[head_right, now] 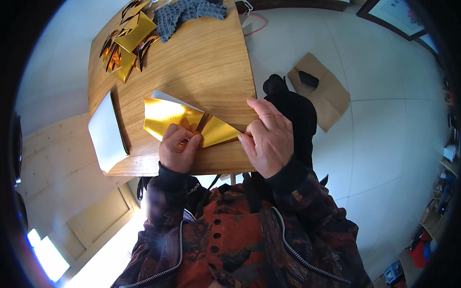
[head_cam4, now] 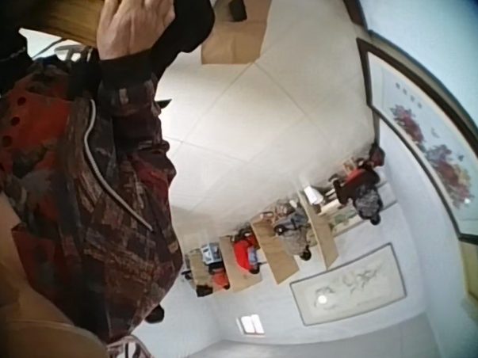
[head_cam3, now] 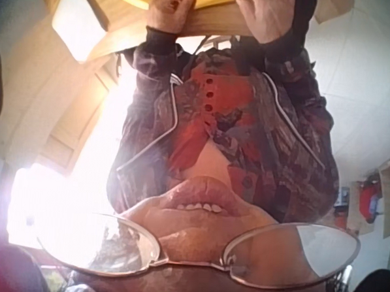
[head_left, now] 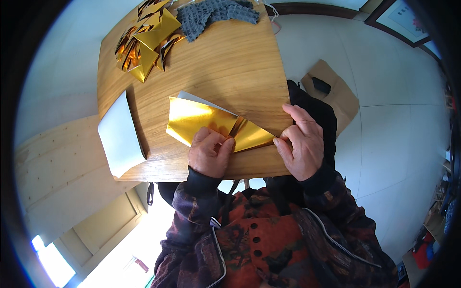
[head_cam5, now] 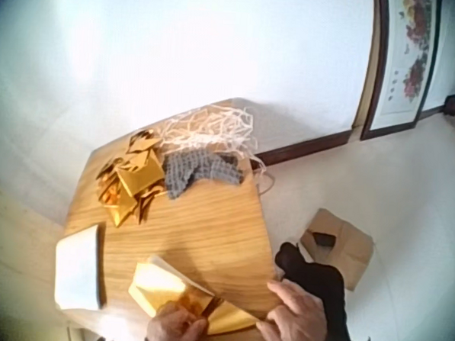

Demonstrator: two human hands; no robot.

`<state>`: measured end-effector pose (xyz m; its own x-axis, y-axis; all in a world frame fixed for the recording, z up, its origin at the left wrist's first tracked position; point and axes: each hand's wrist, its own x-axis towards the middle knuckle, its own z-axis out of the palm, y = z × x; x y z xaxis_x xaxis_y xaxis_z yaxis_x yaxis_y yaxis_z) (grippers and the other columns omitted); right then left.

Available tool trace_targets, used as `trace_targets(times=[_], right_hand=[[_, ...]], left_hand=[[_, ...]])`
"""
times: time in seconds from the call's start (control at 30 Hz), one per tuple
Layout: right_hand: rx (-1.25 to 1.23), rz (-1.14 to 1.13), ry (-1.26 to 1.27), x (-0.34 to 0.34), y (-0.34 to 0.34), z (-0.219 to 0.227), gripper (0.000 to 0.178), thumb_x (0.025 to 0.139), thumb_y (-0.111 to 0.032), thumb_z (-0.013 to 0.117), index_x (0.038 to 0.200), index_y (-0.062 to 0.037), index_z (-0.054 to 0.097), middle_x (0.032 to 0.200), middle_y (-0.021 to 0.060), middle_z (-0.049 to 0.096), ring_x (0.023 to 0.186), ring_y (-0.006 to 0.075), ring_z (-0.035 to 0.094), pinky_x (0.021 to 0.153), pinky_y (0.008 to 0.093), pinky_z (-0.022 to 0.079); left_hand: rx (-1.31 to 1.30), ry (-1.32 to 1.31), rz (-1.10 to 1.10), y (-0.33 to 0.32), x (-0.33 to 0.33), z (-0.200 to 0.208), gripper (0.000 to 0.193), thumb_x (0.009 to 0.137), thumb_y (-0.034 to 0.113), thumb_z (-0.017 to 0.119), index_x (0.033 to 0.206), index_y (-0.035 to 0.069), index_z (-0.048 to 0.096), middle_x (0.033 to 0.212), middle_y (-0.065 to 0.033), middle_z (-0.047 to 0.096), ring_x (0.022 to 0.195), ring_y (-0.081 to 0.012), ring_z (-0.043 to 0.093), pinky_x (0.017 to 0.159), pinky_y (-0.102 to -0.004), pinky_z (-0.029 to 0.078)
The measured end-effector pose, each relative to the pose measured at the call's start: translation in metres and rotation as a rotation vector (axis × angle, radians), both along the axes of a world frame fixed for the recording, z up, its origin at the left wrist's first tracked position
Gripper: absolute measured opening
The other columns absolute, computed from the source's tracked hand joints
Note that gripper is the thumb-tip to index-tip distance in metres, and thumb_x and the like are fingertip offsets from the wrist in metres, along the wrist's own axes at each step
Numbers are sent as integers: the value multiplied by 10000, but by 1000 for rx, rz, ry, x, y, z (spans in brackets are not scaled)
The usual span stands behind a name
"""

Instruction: The person folds a gold-colored sheet of paper on a wooden table, repeatedly creasing edges and corners to form a triangular packet. They place the finished packet with others on the table and then pick up a new sheet to begin another fold.

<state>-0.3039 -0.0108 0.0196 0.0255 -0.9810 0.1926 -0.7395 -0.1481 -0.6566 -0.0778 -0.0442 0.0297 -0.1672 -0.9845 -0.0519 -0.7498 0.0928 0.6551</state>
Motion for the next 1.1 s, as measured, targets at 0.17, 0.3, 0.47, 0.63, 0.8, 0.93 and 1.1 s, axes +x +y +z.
trace_targets(times=[0.17, 0.3, 0.47, 0.63, 0.8, 0.93, 1.1], right_hand=[[-5, 0, 9, 0, -1, 2, 184, 721, -60, 734, 725, -65, 551, 1344, 155, 528, 1209, 311, 519, 981, 399, 383], [-10, -29, 7, 2, -2, 0, 206, 707, -66, 737, 715, -76, 531, 1342, 153, 526, 1200, 298, 523, 966, 391, 389], [-19, -40, 22, 4, -3, -2, 211, 703, -78, 723, 712, -89, 513, 1341, 127, 524, 1210, 282, 520, 961, 384, 388], [-22, -34, 17, 4, -2, -1, 213, 697, -32, 723, 718, -77, 516, 1353, 167, 520, 1170, 297, 534, 960, 385, 387], [-22, -35, 26, 4, -3, -1, 210, 700, -29, 718, 727, -78, 516, 1353, 165, 519, 1159, 294, 537, 960, 384, 386], [-15, -40, 31, 5, -2, -2, 204, 714, -49, 715, 735, -84, 515, 1348, 138, 519, 1195, 280, 526, 965, 387, 386], [-50, -47, 25, 5, -3, -8, 179, 726, -58, 705, 764, -80, 531, 1333, 122, 528, 1210, 275, 525, 965, 393, 389]], left_hand=[[-12, -30, -12, -1, 0, 1, 143, 755, 110, 748, 710, 46, 628, 745, -83, 540, 725, -277, 561, 627, -369, 461], [-19, -13, -11, 0, -2, 1, 150, 747, 103, 755, 710, 49, 620, 749, -83, 539, 721, -276, 563, 619, -370, 465], [-54, 6, -21, 0, -2, -1, 150, 743, 95, 755, 715, 49, 615, 746, -83, 535, 715, -277, 564, 613, -374, 469], [-62, -35, -27, 0, -2, -2, 164, 741, 100, 754, 704, 51, 603, 755, -87, 537, 723, -286, 567, 612, -383, 472], [-50, -49, -24, 1, -3, -1, 170, 740, 107, 755, 703, 55, 597, 762, -90, 536, 725, -294, 564, 608, -389, 469], [-47, -71, -32, 0, -3, 0, 173, 741, 109, 753, 698, 60, 593, 756, -90, 528, 720, -298, 559, 602, -394, 461], [-66, -88, -39, 0, -4, -1, 176, 743, 107, 751, 700, 63, 586, 752, -93, 521, 723, -306, 556, 622, -403, 457]])
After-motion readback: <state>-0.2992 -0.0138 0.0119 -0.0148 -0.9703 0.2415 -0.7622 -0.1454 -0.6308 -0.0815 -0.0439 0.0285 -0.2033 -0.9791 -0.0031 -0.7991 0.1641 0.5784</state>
